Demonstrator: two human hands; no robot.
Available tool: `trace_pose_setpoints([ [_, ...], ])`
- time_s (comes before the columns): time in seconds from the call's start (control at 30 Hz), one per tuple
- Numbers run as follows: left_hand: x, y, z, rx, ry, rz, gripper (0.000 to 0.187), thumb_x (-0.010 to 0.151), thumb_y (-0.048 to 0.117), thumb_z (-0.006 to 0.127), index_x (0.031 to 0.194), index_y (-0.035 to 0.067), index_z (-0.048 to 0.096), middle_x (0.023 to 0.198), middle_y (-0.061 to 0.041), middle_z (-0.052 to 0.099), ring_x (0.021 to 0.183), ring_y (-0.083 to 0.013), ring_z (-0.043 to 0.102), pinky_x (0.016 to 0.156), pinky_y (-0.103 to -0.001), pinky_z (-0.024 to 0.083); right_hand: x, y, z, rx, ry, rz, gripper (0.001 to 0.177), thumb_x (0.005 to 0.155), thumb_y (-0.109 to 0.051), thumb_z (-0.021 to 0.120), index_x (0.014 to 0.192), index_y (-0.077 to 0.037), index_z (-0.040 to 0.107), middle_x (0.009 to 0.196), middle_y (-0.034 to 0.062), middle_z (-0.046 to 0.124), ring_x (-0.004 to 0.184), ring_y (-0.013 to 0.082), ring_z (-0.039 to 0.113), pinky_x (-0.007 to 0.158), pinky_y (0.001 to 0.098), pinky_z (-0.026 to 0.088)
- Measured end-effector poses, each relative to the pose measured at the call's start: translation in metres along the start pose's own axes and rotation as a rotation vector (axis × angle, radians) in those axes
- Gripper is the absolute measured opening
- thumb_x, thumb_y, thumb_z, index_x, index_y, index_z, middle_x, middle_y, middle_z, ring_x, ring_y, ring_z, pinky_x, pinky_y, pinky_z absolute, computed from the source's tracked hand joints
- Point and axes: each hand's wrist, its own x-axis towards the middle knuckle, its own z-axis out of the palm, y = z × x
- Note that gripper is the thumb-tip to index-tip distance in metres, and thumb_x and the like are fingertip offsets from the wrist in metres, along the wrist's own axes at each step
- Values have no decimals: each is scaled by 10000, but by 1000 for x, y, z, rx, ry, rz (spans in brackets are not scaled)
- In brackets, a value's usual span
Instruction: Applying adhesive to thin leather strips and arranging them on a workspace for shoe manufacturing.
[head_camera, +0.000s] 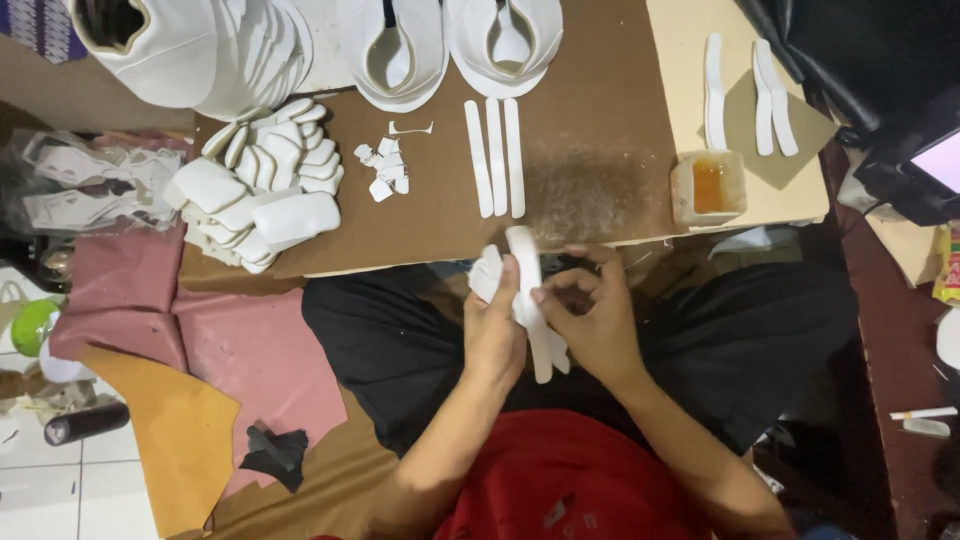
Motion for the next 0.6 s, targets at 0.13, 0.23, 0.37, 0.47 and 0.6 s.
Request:
trace_pose_setpoints([
  [0.13, 48, -30, -45, -101, -180, 21, 354, 1054, 344, 580, 1134, 7, 651, 709, -1, 504, 543, -109, 514, 490, -221, 437, 32, -16, -24, 152, 130, -137, 721, 872, 6, 805, 1390, -106, 316, 1042, 35, 696, 849, 93, 654, 743, 205, 524],
  [0.23, 48, -14, -56, -195, -243, -70, 351, 1075, 407, 541, 1031, 60, 564, 631, 47, 337, 449, -94, 380, 420, -211, 338, 73, -41, -48, 111, 228, -256, 680, 936, 74, 791, 1400, -135, 340, 1233, 60, 615, 1002, 146, 640, 890, 281, 573],
  [0.37, 49, -22, -62, -326, -326, -209, 269, 1080, 352, 524, 1127, 89, 496, 711, 15, 358, 494, -127, 396, 446, -239, 333, 163, 26, -41, -102, 188, -18, 779, 916, -206, 914, 1441, -10, 373, 1394, 193, 589, 1134, 299, 705, 838, 397, 660],
  [0.47, 40, -21, -53, -195, -318, -135, 267, 1099, 279, 473, 1173, 23, 476, 795, -47, 436, 559, -172, 476, 501, -283, 396, 206, 88, -15, -256, 261, 117, 682, 861, -286, 927, 1324, -41, 491, 1247, 181, 617, 1056, 292, 722, 766, 379, 652],
  [0.6, 36, -21, -53, -106, -262, -29, 279, 1094, 235, 480, 1183, -30, 485, 835, -106, 508, 638, -248, 596, 576, -334, 516, 231, 105, -2, -418, 305, 53, 589, 902, -293, 858, 1298, -32, 509, 980, 138, 727, 740, 185, 771, 565, 302, 593],
])
